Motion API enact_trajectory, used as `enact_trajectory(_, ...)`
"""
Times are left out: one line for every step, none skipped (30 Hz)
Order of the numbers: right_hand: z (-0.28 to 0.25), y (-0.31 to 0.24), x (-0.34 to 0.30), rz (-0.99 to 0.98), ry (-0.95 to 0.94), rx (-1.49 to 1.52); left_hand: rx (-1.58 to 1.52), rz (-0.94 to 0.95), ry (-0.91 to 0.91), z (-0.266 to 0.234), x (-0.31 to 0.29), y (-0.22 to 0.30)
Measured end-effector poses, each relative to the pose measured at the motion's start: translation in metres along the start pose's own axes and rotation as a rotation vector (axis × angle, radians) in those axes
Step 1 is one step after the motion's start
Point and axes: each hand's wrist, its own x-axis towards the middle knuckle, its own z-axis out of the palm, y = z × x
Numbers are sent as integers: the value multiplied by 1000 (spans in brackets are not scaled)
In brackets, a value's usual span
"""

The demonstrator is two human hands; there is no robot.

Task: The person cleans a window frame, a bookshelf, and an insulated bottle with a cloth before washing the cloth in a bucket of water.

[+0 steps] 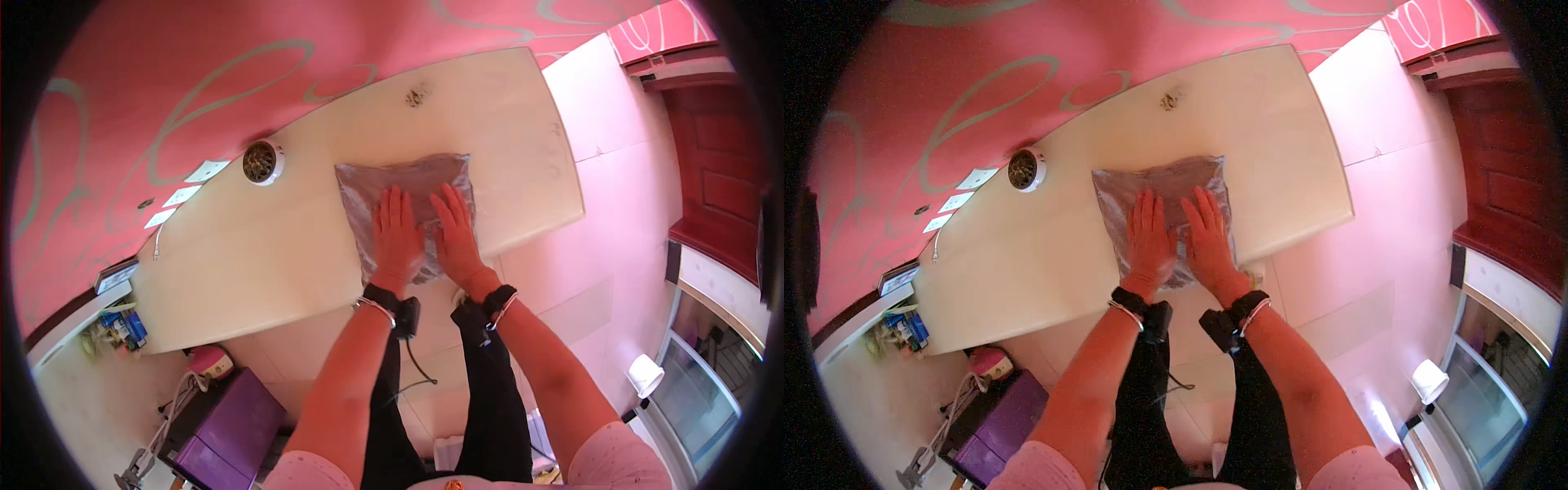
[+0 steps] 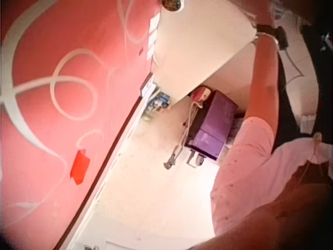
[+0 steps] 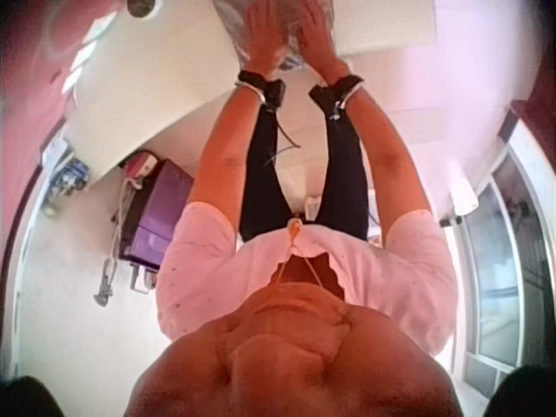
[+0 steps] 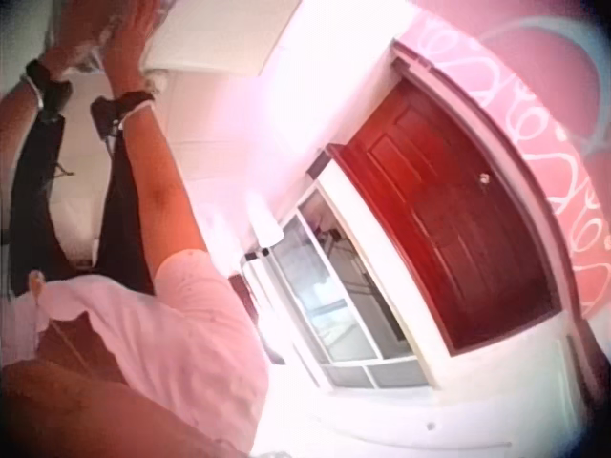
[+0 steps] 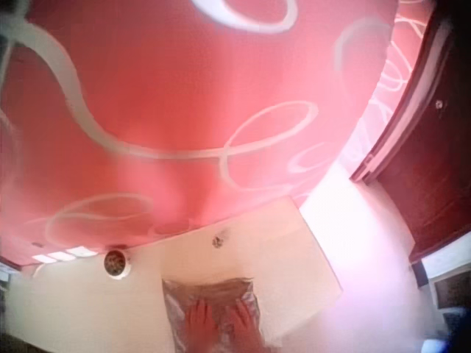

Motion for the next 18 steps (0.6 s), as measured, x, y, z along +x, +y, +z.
enact_trajectory(5,-8,0,50,13,-51,39,-4,42,3,1,0)
enact_trajectory(13,-4,3,80,-4,-103,72,-12,73,7,1,-3)
enact_trajectory(21,-2,5,85,-2,-98,76,-10,67,9,2,-9)
enact_trajectory(27,0,7,90,-16,-231,113,14,64,11,4,-14)
enact_trajectory(33,-4,10,98,-33,-364,148,37,58,8,6,-21)
enact_trajectory(32,-2,13,85,-14,-377,142,34,41,1,11,-22)
enact_trajectory(34,-1,17,98,-25,-377,138,46,-2,-8,19,-27)
enact_trajectory(32,-3,28,53,-27,-372,136,61,-35,-18,30,-30)
enact_trajectory(33,-1,41,5,-23,-373,131,67,-33,-21,39,-35)
enact_trajectory(38,-2,56,-13,-11,-391,154,17,-3,-24,48,-39)
enact_trajectory(44,-1,76,-15,-4,-396,181,-34,30,-26,58,-46)
enact_trajectory(51,-2,94,-83,-2,-392,241,-31,91,-29,68,-58)
enact_trajectory(57,-4,110,-151,-1,-390,235,-29,91,-32,79,-69)
enact_trajectory(63,-5,125,-147,-3,-396,256,-52,141,-37,91,-77)
enact_trajectory(67,-9,141,-192,22,-386,278,-71,198,-42,101,-85)
enact_trajectory(69,-15,152,-237,47,-378,283,-55,234,-47,108,-91)
enact_trajectory(73,-18,157,-228,47,-391,270,-48,230,-48,110,-97)
enact_trajectory(73,-18,160,-264,5,-376,218,-113,217,-48,110,-98)
